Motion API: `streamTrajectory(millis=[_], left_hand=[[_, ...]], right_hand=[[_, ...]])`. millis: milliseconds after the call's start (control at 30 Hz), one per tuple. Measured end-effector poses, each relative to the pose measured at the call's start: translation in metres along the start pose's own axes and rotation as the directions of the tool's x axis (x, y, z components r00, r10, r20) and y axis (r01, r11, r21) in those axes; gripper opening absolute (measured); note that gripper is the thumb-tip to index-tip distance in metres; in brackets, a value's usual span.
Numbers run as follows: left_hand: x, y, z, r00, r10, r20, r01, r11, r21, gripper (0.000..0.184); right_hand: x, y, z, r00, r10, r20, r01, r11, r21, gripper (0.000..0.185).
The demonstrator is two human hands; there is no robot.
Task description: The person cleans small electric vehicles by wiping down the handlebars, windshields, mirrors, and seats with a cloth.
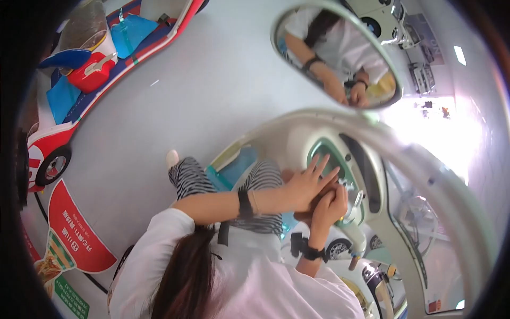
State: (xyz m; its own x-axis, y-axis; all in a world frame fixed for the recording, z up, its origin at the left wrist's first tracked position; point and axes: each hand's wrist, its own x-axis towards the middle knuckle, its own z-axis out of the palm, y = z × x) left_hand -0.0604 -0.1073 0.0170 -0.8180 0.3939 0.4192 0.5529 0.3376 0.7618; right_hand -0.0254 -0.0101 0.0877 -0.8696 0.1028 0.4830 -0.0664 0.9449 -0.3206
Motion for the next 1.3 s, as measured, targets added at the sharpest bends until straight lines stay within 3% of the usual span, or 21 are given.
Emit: streamTrajectory(millis=[33, 67, 133, 167, 267, 367, 433, 533, 600, 633, 700, 733, 800, 867, 933, 967, 1000, 1100, 1167, 1233, 1300], left_hand=[[-0.003, -0.002, -0.002, 0.999, -0.039, -0.009, 0.04, 0.999, 0.021, 0.093], [-0.005, 0.007, -0.015, 0.976, -0.202, 0.079, 0.2, 0.979, 0.04, 0.09], [-0.016, -0.006, 0.009, 0.972, -0.197, -0.13, 0.182, 0.976, -0.117, 0.079], [-0.022, -0.015, 0.018, 0.97, -0.233, -0.07, 0.205, 0.937, -0.283, 0.082], [-0.037, -0.036, -0.017, 0.944, -0.244, 0.22, 0.31, 0.885, -0.348, 0.058], [-0.063, -0.065, -0.091, 0.948, -0.112, 0.299, 0.175, 0.966, -0.191, 0.032], [-0.05, -0.049, -0.193, 0.946, -0.182, 0.268, 0.248, 0.939, -0.237, 0.027], [-0.02, -0.026, -0.288, 0.917, -0.342, 0.205, 0.394, 0.858, -0.331, 0.031], [-0.01, -0.027, -0.302, 0.917, -0.395, 0.053, 0.381, 0.831, -0.406, 0.036], [-0.002, -0.022, -0.317, 0.953, -0.299, 0.04, 0.286, 0.851, -0.44, 0.035], [0.011, -0.004, -0.359, 0.994, -0.105, -0.003, 0.09, 0.861, -0.501, 0.034], [0.017, 0.006, -0.376, 0.994, -0.099, 0.046, 0.108, 0.861, -0.498, 0.033], [0.021, 0.024, -0.401, 0.981, -0.124, 0.149, 0.182, 0.857, -0.481, 0.03], [0.025, 0.034, -0.418, 0.942, -0.213, 0.261, 0.312, 0.844, -0.437, 0.028], [0.024, 0.038, -0.428, 0.898, -0.314, 0.308, 0.421, 0.818, -0.393, 0.025], [0.022, 0.037, -0.429, 0.887, -0.35, 0.302, 0.449, 0.807, -0.384, 0.024], [0.02, 0.035, -0.429, 0.873, -0.386, 0.297, 0.478, 0.796, -0.371, 0.024], [0.013, 0.037, -0.428, 0.95, -0.282, 0.135, 0.312, 0.878, -0.362, 0.02], [0.018, 0.044, -0.426, 0.931, -0.329, 0.158, 0.36, 0.897, -0.258, 0.023], [0.025, 0.051, -0.437, 0.837, -0.436, 0.33, 0.543, 0.738, -0.401, 0.037], [0.029, 0.045, -0.448, 0.82, -0.392, 0.417, 0.555, 0.721, -0.414, 0.041]], right_hand=[[0.008, -0.011, 0.0, 0.999, -0.024, 0.044, 0.023, 0.999, 0.022, 0.015], [0.015, -0.02, 0.0, 0.995, -0.046, 0.089, 0.042, 0.998, 0.045, 0.015], [0.035, -0.045, 0.008, 0.981, -0.13, 0.145, 0.119, 0.989, 0.083, 0.016], [0.043, -0.057, 0.013, 0.97, -0.187, 0.156, 0.173, 0.98, 0.096, 0.017], [0.072, -0.111, 0.029, 0.931, -0.331, 0.151, 0.295, 0.93, 0.218, 0.019], [0.093, -0.165, 0.027, 0.905, -0.413, 0.096, 0.355, 0.862, 0.361, 0.022], [0.106, -0.192, 0.02, 0.878, -0.478, -0.009, 0.431, 0.784, 0.447, 0.027], [0.122, -0.227, -0.01, 0.891, -0.424, -0.163, 0.452, 0.789, 0.416, 0.029], [0.139, -0.228, -0.028, 0.788, -0.442, -0.428, 0.582, 0.761, 0.287, 0.027], [0.15, -0.23, -0.034, 0.727, -0.385, -0.568, 0.565, 0.806, 0.176, 0.025], [0.181, -0.245, -0.048, 0.675, -0.04, -0.737, 0.339, 0.904, 0.262, 0.03], [0.199, -0.258, -0.054, 0.654, 0.027, -0.756, 0.337, 0.884, 0.323, 0.031], [0.227, -0.258, -0.06, 0.759, 0.058, -0.649, 0.238, 0.903, 0.358, 0.031], [0.253, -0.264, -0.05, 0.862, -0.088, -0.5, 0.153, 0.984, 0.09, 0.028], [0.261, -0.272, -0.04, 0.987, 0.087, -0.133, -0.069, 0.989, 0.13, 0.026], [0.264, -0.276, -0.047, 0.972, 0.236, 0.018, -0.234, 0.944, 0.232, 0.029], [0.265, -0.275, -0.048, 0.968, 0.252, 0.016, -0.249, 0.946, 0.209, 0.029], [0.262, -0.265, -0.049, 0.966, 0.26, 0.002, -0.255, 0.945, 0.203, 0.028], [0.267, -0.248, -0.046, 0.976, 0.217, 0.009, -0.213, 0.95, 0.23, 0.027], [0.274, -0.246, -0.045, 0.979, 0.204, 0.004, -0.199, 0.95, 0.241, 0.026], [0.273, -0.248, -0.043, 0.978, 0.204, -0.038, -0.192, 0.96, 0.205, 0.026]])
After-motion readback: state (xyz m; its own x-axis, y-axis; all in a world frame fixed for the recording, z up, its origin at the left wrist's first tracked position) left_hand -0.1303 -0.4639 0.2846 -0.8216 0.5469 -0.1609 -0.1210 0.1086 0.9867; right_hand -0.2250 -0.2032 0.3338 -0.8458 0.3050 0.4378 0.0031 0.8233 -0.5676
